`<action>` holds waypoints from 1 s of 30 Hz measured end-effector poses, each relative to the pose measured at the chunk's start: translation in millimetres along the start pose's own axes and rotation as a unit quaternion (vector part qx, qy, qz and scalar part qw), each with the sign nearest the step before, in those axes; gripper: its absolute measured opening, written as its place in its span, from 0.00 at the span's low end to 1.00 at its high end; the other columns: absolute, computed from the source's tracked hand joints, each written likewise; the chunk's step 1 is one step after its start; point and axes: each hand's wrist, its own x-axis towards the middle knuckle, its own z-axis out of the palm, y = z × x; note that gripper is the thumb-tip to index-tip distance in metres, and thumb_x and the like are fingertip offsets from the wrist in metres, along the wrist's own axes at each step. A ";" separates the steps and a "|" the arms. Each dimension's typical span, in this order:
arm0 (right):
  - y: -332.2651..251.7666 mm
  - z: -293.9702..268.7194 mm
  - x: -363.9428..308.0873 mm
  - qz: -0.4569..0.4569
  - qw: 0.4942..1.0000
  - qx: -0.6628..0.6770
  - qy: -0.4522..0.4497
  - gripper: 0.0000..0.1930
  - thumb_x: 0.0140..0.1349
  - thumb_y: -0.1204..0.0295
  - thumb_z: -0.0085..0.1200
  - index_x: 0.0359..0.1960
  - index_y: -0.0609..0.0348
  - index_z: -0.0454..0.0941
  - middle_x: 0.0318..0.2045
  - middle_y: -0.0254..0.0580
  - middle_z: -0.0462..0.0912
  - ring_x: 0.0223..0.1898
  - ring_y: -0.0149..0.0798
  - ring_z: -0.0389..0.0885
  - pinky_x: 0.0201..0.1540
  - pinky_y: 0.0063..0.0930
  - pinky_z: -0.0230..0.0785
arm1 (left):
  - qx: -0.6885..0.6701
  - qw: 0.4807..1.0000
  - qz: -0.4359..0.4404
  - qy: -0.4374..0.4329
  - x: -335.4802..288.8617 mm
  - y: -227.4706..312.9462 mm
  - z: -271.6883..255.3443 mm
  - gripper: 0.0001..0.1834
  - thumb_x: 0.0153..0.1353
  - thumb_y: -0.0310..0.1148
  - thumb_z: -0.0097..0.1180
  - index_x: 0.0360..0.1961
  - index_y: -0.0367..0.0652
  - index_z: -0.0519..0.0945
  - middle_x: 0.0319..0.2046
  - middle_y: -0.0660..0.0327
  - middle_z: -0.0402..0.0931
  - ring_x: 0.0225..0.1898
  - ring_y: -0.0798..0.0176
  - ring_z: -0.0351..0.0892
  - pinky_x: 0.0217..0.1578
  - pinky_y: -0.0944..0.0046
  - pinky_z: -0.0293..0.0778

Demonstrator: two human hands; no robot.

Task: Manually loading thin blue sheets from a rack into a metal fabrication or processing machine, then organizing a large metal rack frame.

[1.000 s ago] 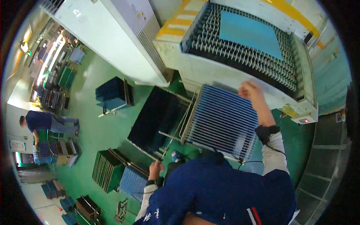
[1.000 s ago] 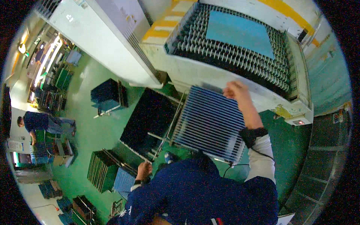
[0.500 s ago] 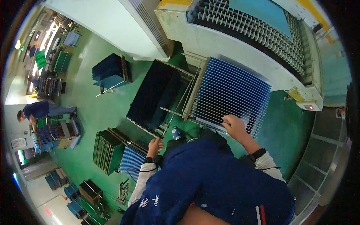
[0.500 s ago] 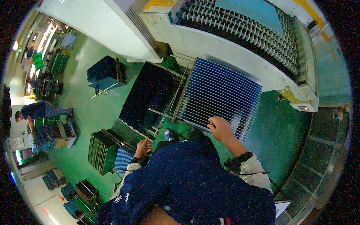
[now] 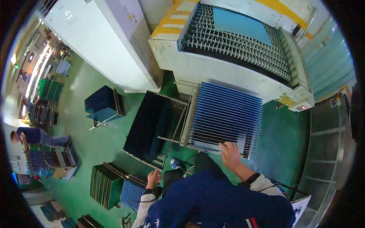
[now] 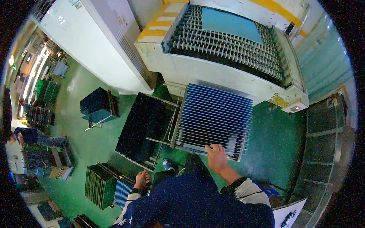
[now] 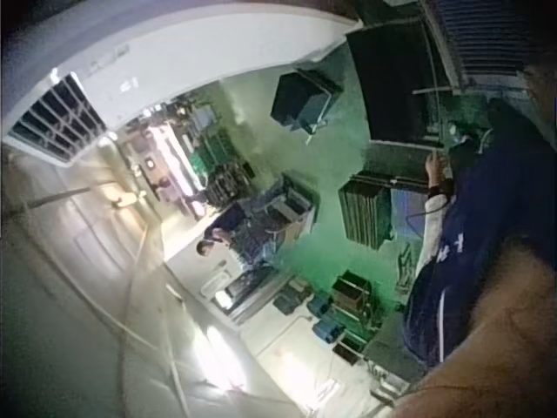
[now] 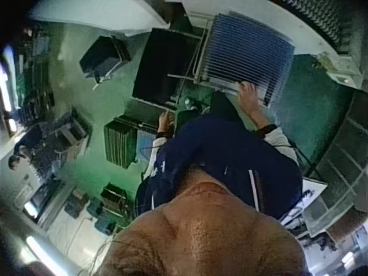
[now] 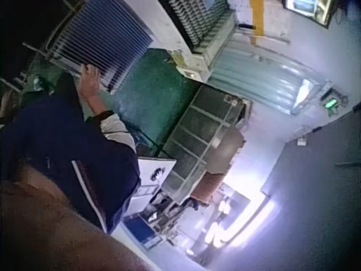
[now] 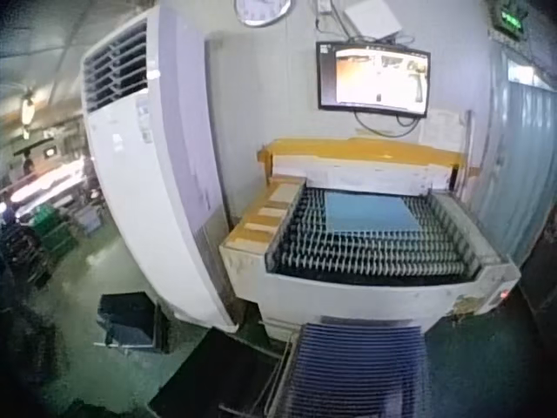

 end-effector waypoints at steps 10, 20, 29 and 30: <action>14.0 42.9 -9.5 -0.019 0.997 0.018 0.077 0.19 0.47 0.75 0.60 0.45 0.57 0.74 0.43 0.44 0.77 0.46 0.50 0.73 0.47 0.44 0.65 | 0.058 0.992 0.081 0.074 -14.7 -35.9 -18.8 0.14 0.67 0.42 0.49 0.31 0.43 0.69 0.19 0.65 0.67 0.17 0.69 0.67 0.16 0.69 0.63; 32.7 70.9 5.7 0.004 0.993 -0.089 0.077 0.14 0.51 0.72 0.61 0.39 0.59 0.73 0.30 0.49 0.79 0.34 0.53 0.78 0.36 0.45 0.69 | 0.149 0.942 0.191 0.232 -1.8 -103.1 -40.9 0.15 0.65 0.42 0.51 0.34 0.39 0.76 0.25 0.61 0.78 0.20 0.71 0.75 0.20 0.72 0.68; -4.0 67.5 -33.7 -0.087 0.980 -0.113 0.137 0.30 0.49 0.74 0.61 0.57 0.55 0.69 0.52 0.45 0.72 0.54 0.50 0.69 0.57 0.46 0.59 | -0.067 0.951 0.263 0.149 -23.4 -117.5 -58.2 0.13 0.66 0.38 0.51 0.36 0.37 0.74 0.27 0.59 0.76 0.22 0.71 0.73 0.21 0.73 0.67; -1.8 70.3 -38.4 -0.092 0.978 -0.116 0.148 0.31 0.49 0.75 0.61 0.59 0.54 0.69 0.53 0.45 0.70 0.55 0.50 0.67 0.58 0.46 0.58 | -0.071 0.948 0.264 0.161 -23.4 -118.6 -58.1 0.13 0.66 0.38 0.51 0.36 0.37 0.74 0.27 0.59 0.76 0.22 0.71 0.73 0.21 0.73 0.67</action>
